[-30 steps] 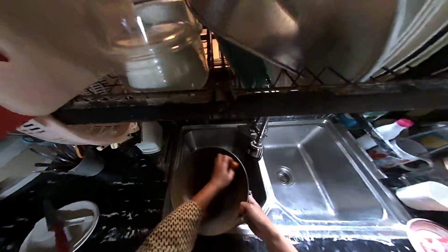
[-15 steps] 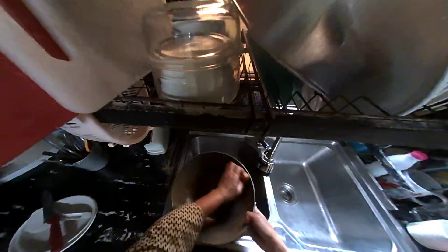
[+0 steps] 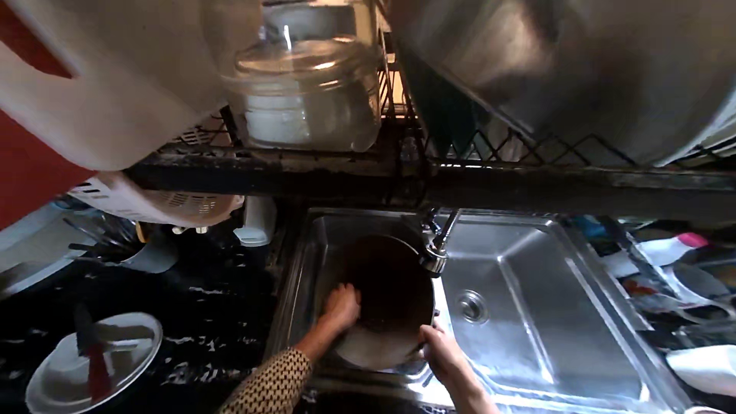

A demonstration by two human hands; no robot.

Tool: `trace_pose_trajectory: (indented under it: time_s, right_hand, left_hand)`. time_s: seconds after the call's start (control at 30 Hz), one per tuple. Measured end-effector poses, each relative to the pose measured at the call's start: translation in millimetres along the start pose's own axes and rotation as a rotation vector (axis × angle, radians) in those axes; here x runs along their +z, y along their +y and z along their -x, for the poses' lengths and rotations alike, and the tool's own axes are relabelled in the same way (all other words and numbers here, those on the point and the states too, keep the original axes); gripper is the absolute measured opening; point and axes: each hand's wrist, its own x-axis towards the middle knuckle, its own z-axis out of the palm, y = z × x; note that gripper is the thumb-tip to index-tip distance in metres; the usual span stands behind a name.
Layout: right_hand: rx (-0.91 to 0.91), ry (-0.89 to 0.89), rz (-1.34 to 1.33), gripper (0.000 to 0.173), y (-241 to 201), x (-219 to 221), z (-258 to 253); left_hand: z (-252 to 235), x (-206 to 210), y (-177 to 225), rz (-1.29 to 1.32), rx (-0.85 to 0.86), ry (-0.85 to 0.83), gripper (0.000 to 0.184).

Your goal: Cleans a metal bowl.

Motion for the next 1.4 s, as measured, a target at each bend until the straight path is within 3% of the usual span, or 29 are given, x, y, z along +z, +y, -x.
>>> trace_pose_trajectory:
  time_s: [0.1, 0.17, 0.27, 0.33, 0.4, 0.5, 0.53, 0.6, 0.63, 0.7, 0.8, 0.9, 1.0, 1.07, 1.13, 1.2, 1.27, 1.33, 1.4]
  right_hand:
    - [-0.032, -0.047, -0.011, 0.050, 5.0, 6.7, -5.9]
    - [-0.067, -0.094, -0.012, 0.063, 9.6, 11.3, -4.5]
    - [-0.051, -0.122, -0.008, 0.071, 12.0, 14.1, 4.9]
    - [-0.051, -0.119, -0.013, 0.065, 12.7, 14.7, 4.9]
    - [-0.072, -0.123, -0.013, 0.068, 14.5, 13.9, -0.6]
    - [-0.141, -0.108, 0.008, 0.077, 16.9, 8.2, -10.7]
    - [-0.138, -0.084, 0.014, 0.076, 16.3, 4.3, -10.8]
    - [-0.112, -0.024, 0.026, 0.075, 16.2, 0.1, -6.0]
    - [-0.096, -0.017, 0.031, 0.077, 16.7, 0.0, -3.3]
    - [-0.068, -0.018, 0.023, 0.077, 16.2, 3.7, 1.1]
    - [-0.034, -0.058, -0.018, 0.077, 14.4, 12.2, 2.5]
    - [-0.059, -0.112, -0.012, 0.075, 17.3, 12.4, -1.8]
    - [-0.070, -0.088, -0.020, 0.057, 17.2, 5.6, -7.7]
    - [-0.051, -0.091, -0.011, 0.068, 17.0, 7.2, -4.7]
    - [-0.084, -0.084, 0.015, 0.079, 13.9, 12.2, -2.3]
    - [-0.128, -0.088, 0.034, 0.081, 9.4, 9.7, -3.9]
    - [-0.144, -0.022, 0.022, 0.073, 6.3, 7.3, -7.3]
    - [-0.149, 0.001, 0.012, 0.072, 5.8, 6.9, -13.4]
    - [-0.181, -0.010, -0.002, 0.072, 10.6, 8.6, -18.6]
  left_hand:
    - [11.3, 28.1, 27.1, 0.261, 0.410, -0.133, 0.041]
    - [-0.2, 25.4, 50.0, 0.287, 0.567, 0.029, 0.037]
    - [-32.5, -12.4, 55.1, 0.218, 0.399, 0.371, 0.042]
    - [-52.9, -25.8, 44.6, 0.232, 0.307, 0.487, 0.043]
    - [-47.2, -14.2, 42.5, 0.181, 0.414, 0.369, 0.042]
    - [-3.7, 21.2, 40.3, -0.021, 0.704, -0.031, 0.042]
    - [3.7, 27.4, 31.7, -0.094, 0.712, -0.166, 0.039]
    - [-0.6, 22.0, 4.3, -0.259, 0.528, -0.298, 0.039]
    - [-9.6, 11.7, -9.1, -0.291, 0.401, -0.247, 0.040]
    - [-33.2, -11.3, -20.4, -0.225, 0.245, 0.023, 0.041]
    - [-51.1, -15.3, 9.1, -0.086, 0.329, 0.327, 0.037]
    - [-16.1, 20.1, 48.2, 0.084, 0.678, 0.269, 0.037]
    - [-3.3, 39.4, 44.1, 0.206, 0.880, 0.117, 0.030]
    - [-23.0, 29.9, 30.6, 0.093, 0.811, 0.239, 0.030]
    - [-47.6, 0.6, 18.1, 0.019, 0.602, 0.448, 0.033]
    - [-60.0, -24.0, 3.1, -0.081, 0.372, 0.522, 0.034]
    - [-45.4, -24.8, -6.1, -0.171, 0.170, 0.363, 0.036]
    - [-16.3, -11.5, -2.4, -0.144, 0.030, 0.068, 0.045]
    - [9.7, 7.8, 14.1, 0.018, 0.111, -0.189, 0.046]
